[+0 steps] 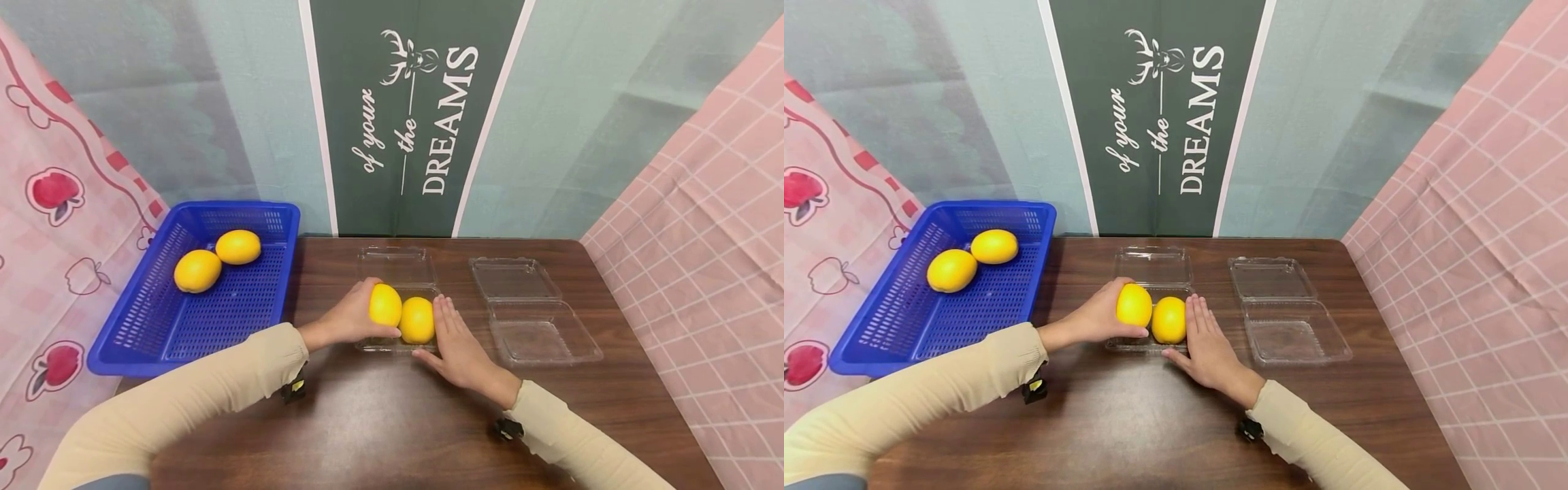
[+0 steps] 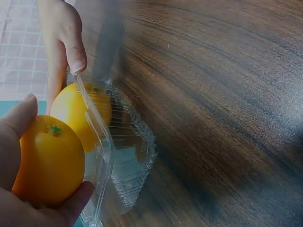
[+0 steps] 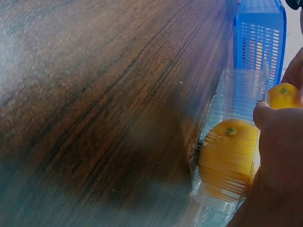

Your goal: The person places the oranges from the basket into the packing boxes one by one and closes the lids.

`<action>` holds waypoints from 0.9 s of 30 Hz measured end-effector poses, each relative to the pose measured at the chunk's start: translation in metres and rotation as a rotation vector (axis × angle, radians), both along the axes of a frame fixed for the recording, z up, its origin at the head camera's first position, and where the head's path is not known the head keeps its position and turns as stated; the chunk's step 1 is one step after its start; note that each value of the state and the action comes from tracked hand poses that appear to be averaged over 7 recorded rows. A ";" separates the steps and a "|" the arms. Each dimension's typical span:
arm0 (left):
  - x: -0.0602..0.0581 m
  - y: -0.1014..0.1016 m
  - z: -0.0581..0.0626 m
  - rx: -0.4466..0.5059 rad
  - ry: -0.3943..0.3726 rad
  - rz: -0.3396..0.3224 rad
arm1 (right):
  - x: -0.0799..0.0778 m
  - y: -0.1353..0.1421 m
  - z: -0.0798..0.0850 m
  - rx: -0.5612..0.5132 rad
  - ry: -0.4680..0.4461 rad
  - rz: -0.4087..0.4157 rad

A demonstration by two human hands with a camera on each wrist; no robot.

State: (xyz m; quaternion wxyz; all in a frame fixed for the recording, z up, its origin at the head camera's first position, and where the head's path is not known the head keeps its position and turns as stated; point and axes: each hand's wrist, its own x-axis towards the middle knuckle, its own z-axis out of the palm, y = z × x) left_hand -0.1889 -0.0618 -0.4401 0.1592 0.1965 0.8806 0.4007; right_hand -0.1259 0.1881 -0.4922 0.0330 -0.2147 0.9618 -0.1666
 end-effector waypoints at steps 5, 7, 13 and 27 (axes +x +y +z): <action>0.000 0.002 -0.001 -0.012 0.013 -0.004 | 0.000 0.000 0.001 0.001 -0.009 -0.003; 0.002 0.004 0.000 -0.011 0.018 -0.006 | 0.000 0.000 0.001 0.002 -0.011 -0.005; 0.005 0.007 -0.004 -0.031 0.051 -0.020 | 0.000 0.000 0.001 0.000 -0.023 -0.010; 0.008 0.013 -0.006 -0.136 0.064 0.005 | 0.000 -0.001 0.005 0.000 -0.029 -0.011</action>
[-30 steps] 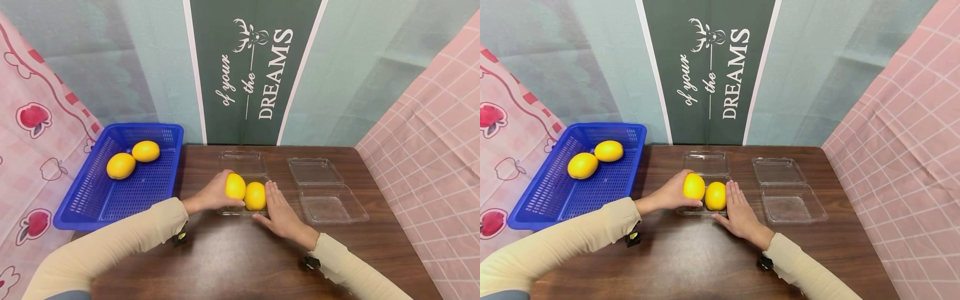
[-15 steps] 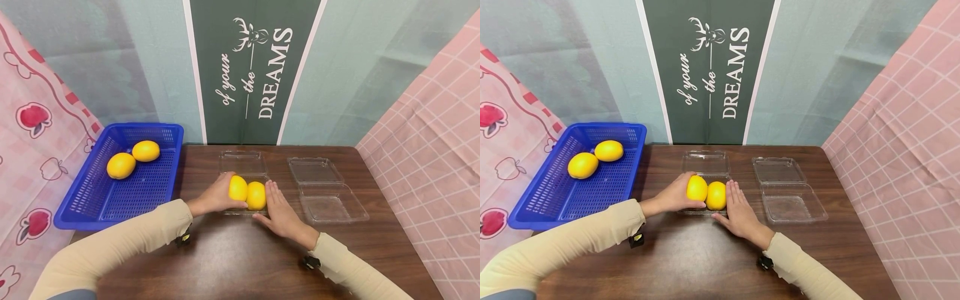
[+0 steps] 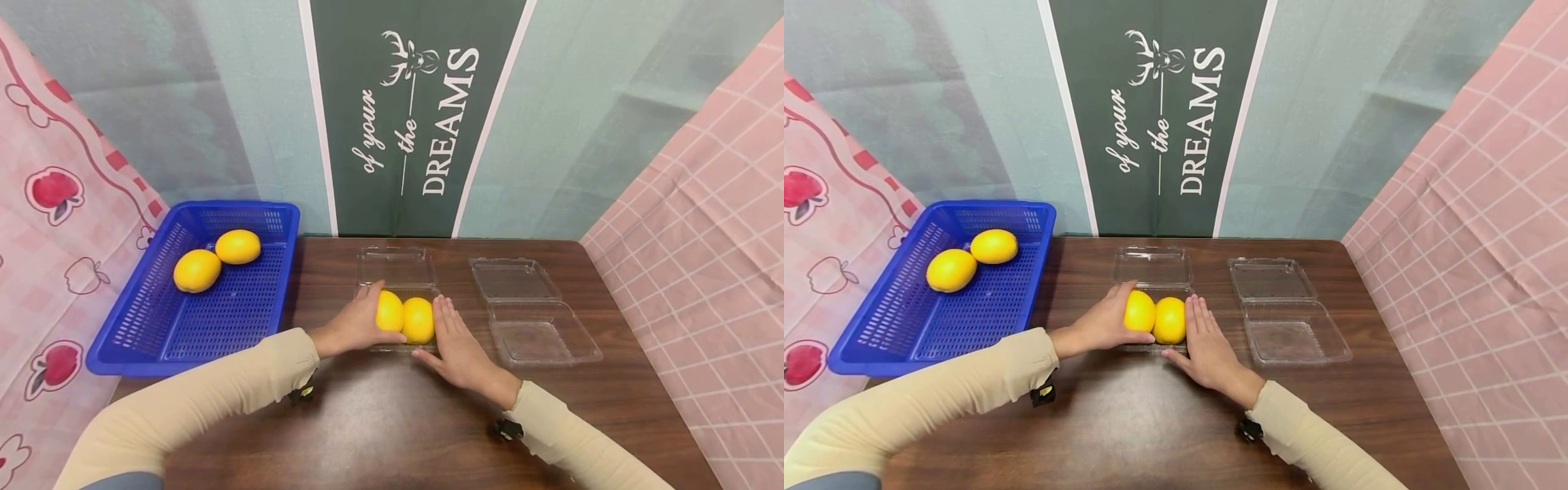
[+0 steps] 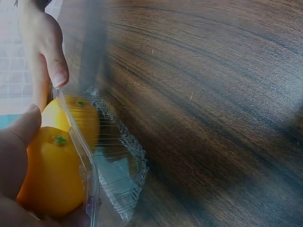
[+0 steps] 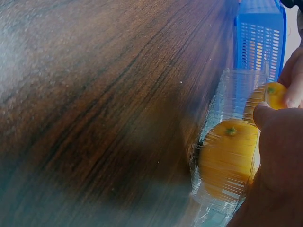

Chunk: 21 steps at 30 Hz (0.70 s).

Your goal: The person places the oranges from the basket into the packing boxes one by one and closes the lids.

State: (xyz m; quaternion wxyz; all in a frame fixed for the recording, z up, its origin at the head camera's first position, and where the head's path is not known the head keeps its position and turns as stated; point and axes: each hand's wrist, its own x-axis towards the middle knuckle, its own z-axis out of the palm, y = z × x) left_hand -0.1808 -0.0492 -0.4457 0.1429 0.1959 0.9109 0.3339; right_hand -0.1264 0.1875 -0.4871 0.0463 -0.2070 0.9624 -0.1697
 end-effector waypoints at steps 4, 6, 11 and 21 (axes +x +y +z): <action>0.000 0.000 -0.001 -0.010 0.018 -0.008 | 0.000 0.000 0.000 0.000 -0.006 -0.001; 0.000 0.000 -0.002 -0.017 0.028 -0.011 | 0.000 0.000 0.000 0.000 -0.007 -0.001; -0.002 0.001 -0.002 -0.032 0.062 -0.016 | -0.001 0.001 0.000 -0.001 -0.003 -0.002; -0.001 0.004 -0.002 -0.102 0.115 -0.002 | -0.001 0.000 0.000 -0.005 0.015 0.005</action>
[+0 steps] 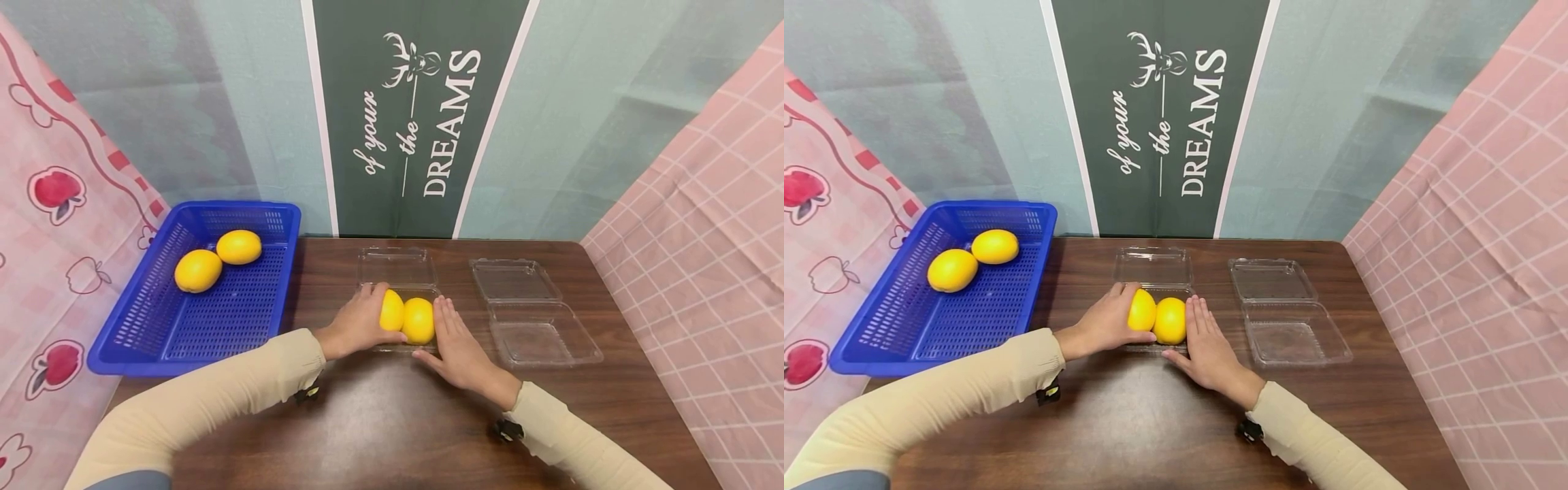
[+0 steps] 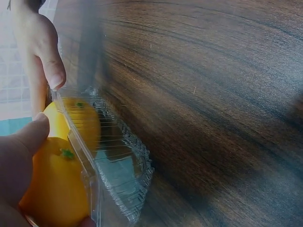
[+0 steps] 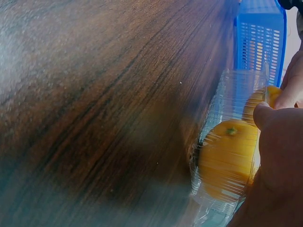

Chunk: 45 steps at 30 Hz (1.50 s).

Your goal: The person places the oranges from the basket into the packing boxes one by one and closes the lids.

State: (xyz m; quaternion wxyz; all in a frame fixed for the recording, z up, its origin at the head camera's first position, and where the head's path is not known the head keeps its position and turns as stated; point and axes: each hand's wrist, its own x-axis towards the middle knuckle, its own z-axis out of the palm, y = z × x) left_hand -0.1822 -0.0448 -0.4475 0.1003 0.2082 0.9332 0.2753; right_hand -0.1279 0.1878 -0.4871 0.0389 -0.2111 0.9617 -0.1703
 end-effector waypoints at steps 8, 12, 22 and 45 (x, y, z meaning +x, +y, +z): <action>0.001 0.001 0.000 -0.019 -0.001 -0.006 | -0.001 0.000 -0.001 0.003 0.003 0.001; 0.002 0.002 -0.001 -0.042 0.047 -0.024 | -0.001 0.000 -0.001 0.003 -0.003 0.001; 0.002 0.003 0.000 -0.201 0.096 -0.012 | -0.001 0.000 -0.001 0.005 0.002 0.009; -0.006 0.000 0.015 -0.208 0.084 -0.017 | -0.006 0.001 -0.001 0.019 -0.012 0.008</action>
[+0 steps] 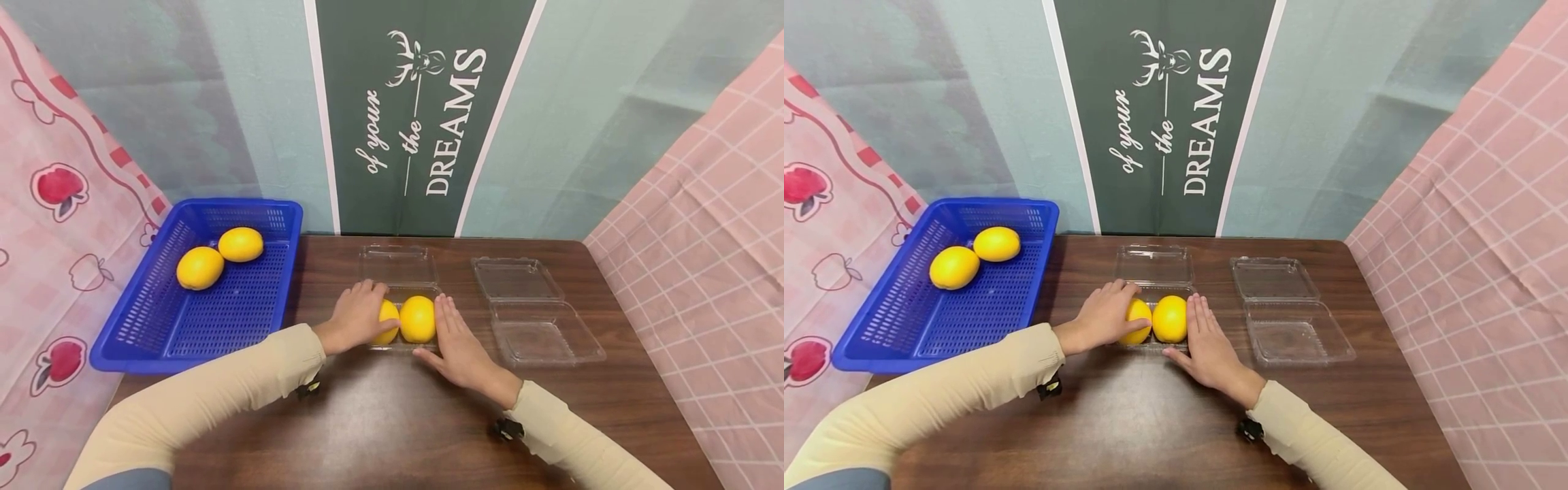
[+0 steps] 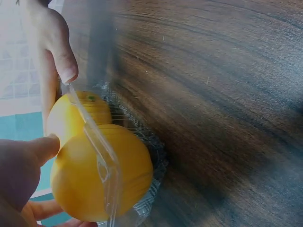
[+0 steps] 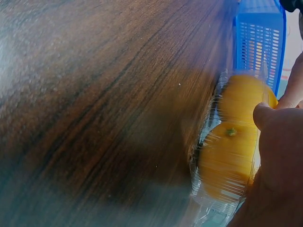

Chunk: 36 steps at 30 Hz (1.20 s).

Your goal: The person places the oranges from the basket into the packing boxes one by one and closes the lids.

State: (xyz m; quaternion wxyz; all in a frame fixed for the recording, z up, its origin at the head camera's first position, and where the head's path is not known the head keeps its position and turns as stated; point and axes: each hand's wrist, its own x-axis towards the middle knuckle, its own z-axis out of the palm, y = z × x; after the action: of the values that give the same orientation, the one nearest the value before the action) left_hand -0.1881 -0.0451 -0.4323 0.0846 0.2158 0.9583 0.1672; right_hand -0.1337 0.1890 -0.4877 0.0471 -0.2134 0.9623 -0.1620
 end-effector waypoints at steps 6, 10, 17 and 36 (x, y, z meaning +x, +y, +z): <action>-0.002 0.000 0.000 0.025 -0.014 0.002 | -0.003 0.003 0.003 -0.008 -0.013 0.004; -0.006 0.000 -0.001 0.034 -0.008 0.013 | -0.004 0.004 0.004 -0.006 -0.009 0.007; -0.015 0.000 0.000 0.027 -0.001 0.049 | -0.006 0.005 0.009 -0.011 -0.010 0.013; -0.022 0.002 0.001 0.027 -0.054 0.076 | -0.010 0.007 0.014 -0.003 -0.016 0.023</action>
State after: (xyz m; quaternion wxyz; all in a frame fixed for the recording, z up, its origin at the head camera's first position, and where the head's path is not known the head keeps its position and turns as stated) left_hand -0.2103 -0.0432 -0.4315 0.1011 0.1757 0.9608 0.1891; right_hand -0.1435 0.1962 -0.4735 0.0564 -0.2232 0.9591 -0.1647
